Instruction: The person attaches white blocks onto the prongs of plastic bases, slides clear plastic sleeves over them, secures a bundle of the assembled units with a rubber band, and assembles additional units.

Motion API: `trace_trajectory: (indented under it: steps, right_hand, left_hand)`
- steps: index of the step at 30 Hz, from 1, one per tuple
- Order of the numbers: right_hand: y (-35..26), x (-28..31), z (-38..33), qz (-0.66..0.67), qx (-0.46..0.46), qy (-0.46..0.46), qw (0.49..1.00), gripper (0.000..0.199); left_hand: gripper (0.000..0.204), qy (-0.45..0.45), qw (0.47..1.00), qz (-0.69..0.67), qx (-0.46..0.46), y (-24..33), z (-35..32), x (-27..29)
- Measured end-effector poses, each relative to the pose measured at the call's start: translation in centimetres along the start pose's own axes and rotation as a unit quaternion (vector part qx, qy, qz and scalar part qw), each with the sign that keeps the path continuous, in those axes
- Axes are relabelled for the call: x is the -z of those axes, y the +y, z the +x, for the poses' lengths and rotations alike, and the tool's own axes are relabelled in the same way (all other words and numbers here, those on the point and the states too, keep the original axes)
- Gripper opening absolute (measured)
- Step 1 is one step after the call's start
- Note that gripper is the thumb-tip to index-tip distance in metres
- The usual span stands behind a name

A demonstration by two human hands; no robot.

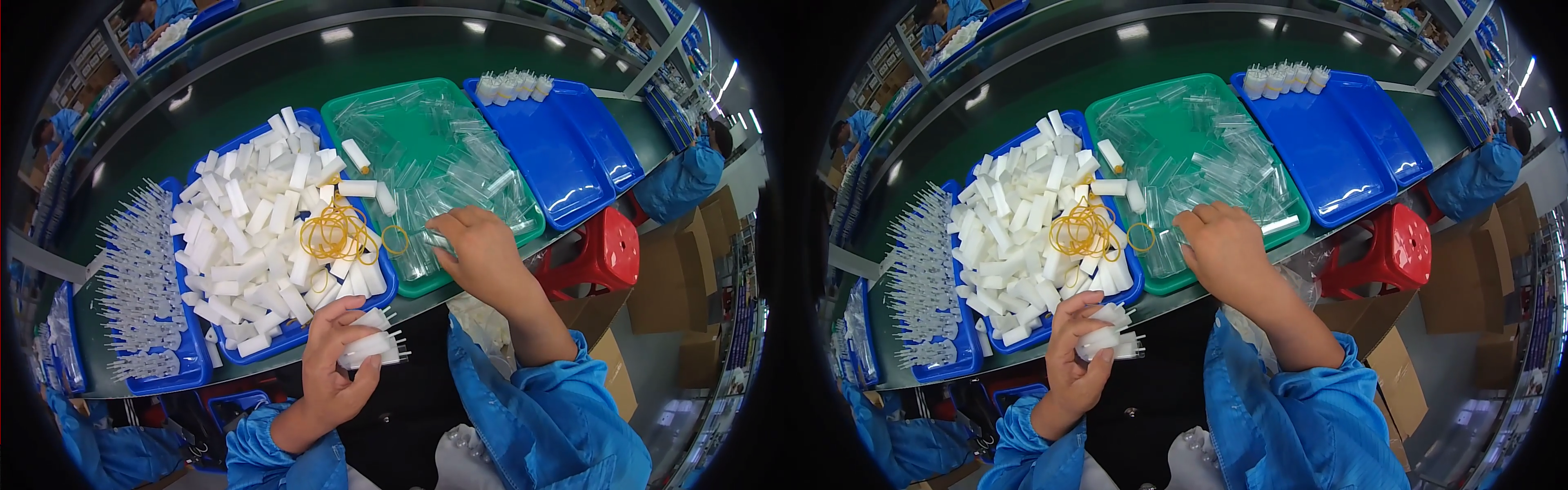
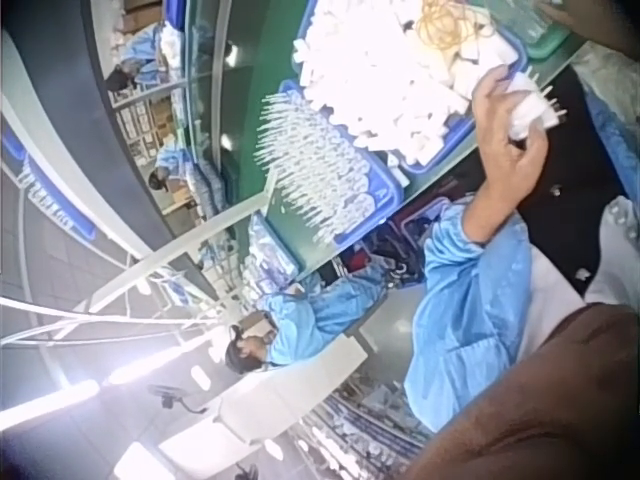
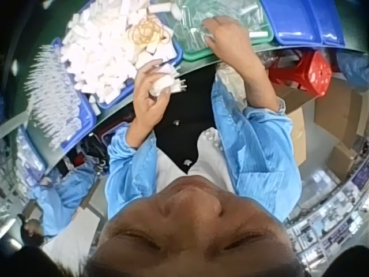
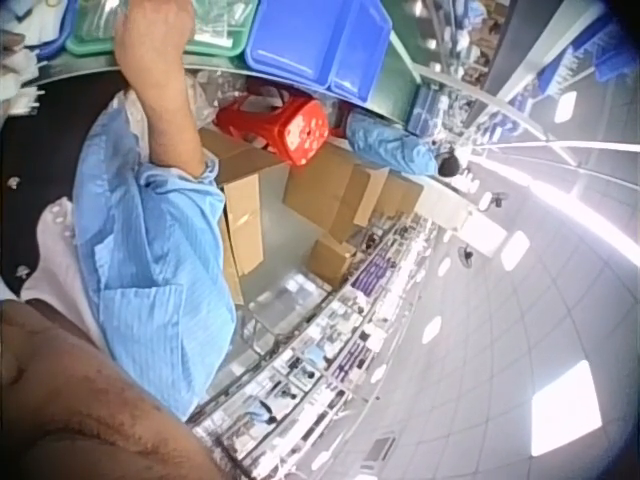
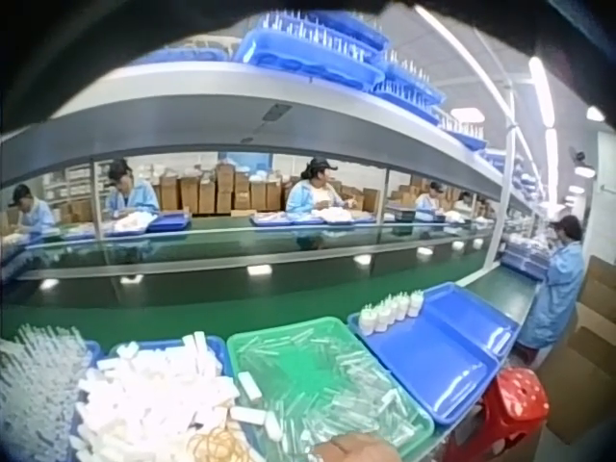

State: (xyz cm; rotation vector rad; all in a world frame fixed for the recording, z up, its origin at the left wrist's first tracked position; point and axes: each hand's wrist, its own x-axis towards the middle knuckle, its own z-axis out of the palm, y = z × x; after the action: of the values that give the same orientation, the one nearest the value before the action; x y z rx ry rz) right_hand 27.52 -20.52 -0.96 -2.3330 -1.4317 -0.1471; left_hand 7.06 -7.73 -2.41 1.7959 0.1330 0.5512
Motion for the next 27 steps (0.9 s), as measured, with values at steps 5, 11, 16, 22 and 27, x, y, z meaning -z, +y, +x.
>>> trace_trajectory:
  steps: [5, 11, 16, 22, 27]
  right_hand:
    - [0.1, -0.2, 0.0, 0.03, 0.042, 0.045, 0.998, 0.033]
    - [-0.7, -0.6, -0.8, 0.135, 0.031, 0.149, 0.979, 0.027]
    - [-2.4, 0.4, -2.1, 0.324, -0.002, 0.1, 0.941, 0.027]
    - [-4.6, 1.1, -3.4, 0.635, -0.084, -0.008, 0.768, 0.038]
    - [-5.5, 0.4, -3.8, 0.71, -0.123, -0.011, 0.693, 0.044]
  left_hand:
    - [0.027, 0.001, 1.0, 0.007, -0.003, 0.4, 0.1, 0.2]
    - [0.027, 0.006, 1.0, 0.014, -0.004, 0.6, 0.0, 0.1]
    - [0.026, 0.011, 1.0, 0.012, 0.0, 0.5, 0.0, -0.1]
    - [0.027, 0.005, 1.0, 0.03, -0.005, 0.5, -0.1, -0.1]
    - [0.028, -0.005, 0.999, 0.047, -0.013, 0.4, -0.2, -0.2]
